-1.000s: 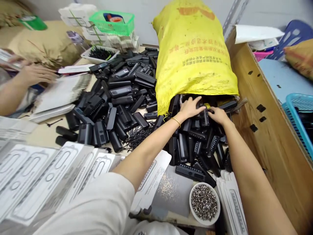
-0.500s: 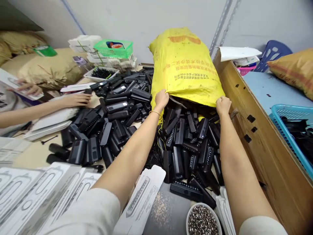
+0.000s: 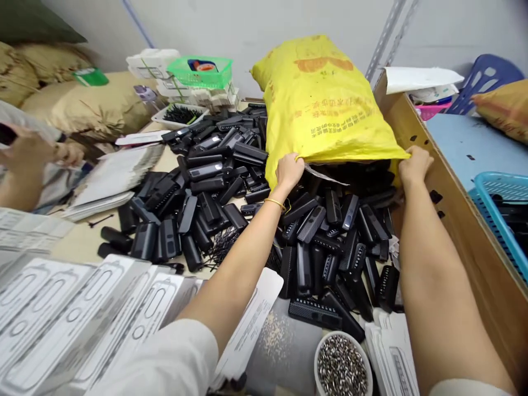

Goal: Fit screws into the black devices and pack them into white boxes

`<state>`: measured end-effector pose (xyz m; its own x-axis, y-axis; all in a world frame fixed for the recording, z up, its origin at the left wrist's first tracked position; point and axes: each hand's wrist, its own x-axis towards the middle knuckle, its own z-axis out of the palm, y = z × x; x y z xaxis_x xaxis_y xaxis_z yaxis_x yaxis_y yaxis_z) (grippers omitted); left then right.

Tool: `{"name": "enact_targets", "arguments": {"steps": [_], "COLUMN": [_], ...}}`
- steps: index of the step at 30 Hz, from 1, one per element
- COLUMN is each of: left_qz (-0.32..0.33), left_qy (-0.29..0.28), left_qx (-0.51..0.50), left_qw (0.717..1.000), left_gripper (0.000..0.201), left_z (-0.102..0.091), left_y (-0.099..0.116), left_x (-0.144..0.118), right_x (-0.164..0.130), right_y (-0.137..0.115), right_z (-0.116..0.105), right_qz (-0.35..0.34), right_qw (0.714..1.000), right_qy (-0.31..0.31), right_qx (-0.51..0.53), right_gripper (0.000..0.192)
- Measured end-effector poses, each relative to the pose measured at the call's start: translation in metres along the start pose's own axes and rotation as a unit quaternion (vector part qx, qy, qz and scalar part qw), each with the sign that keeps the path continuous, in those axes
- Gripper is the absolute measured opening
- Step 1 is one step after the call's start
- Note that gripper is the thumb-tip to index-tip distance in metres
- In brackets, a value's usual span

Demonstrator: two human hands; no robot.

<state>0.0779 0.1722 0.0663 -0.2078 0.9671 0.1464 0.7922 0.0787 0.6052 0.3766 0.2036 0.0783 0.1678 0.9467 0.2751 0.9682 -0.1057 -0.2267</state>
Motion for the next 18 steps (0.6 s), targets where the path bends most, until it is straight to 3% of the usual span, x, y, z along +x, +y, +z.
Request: {"name": "enact_targets", "arguments": {"steps": [3, 8, 12, 15, 16, 18], "left_qz": [-0.048, -0.044, -0.030, -0.027, -0.033, -0.049], "left_qy": [-0.001, 0.035, 0.037, 0.021, 0.022, 0.027], "left_qx": [0.018, 0.018, 0.013, 0.025, 0.027, 0.022], "left_qw": [0.999, 0.998, 0.999, 0.999, 0.999, 0.998], "left_gripper": [0.025, 0.025, 0.020, 0.013, 0.013, 0.016], "left_z": [0.011, 0.013, 0.001, -0.022, -0.031, -0.049], "left_y": [-0.011, -0.011, -0.004, -0.005, -0.006, -0.011], "left_x": [0.008, 0.017, 0.011, 0.001, -0.002, -0.009], "right_x": [-0.012, -0.056, -0.072, -0.072, -0.072, -0.074], "right_y": [-0.019, -0.035, -0.018, -0.009, -0.007, -0.003], "right_z": [-0.032, -0.069, -0.068, -0.057, -0.052, -0.042], "right_qz": [0.077, 0.057, 0.110, 0.176, 0.177, 0.109], "right_qw": [0.995, 0.991, 0.986, 0.977, 0.978, 0.990], "right_qy": [0.064, 0.096, 0.084, 0.066, 0.062, 0.053], "right_qx": [0.023, 0.076, 0.094, 0.096, 0.095, 0.065], "right_gripper": [0.024, 0.011, 0.007, 0.010, 0.012, 0.020]}}
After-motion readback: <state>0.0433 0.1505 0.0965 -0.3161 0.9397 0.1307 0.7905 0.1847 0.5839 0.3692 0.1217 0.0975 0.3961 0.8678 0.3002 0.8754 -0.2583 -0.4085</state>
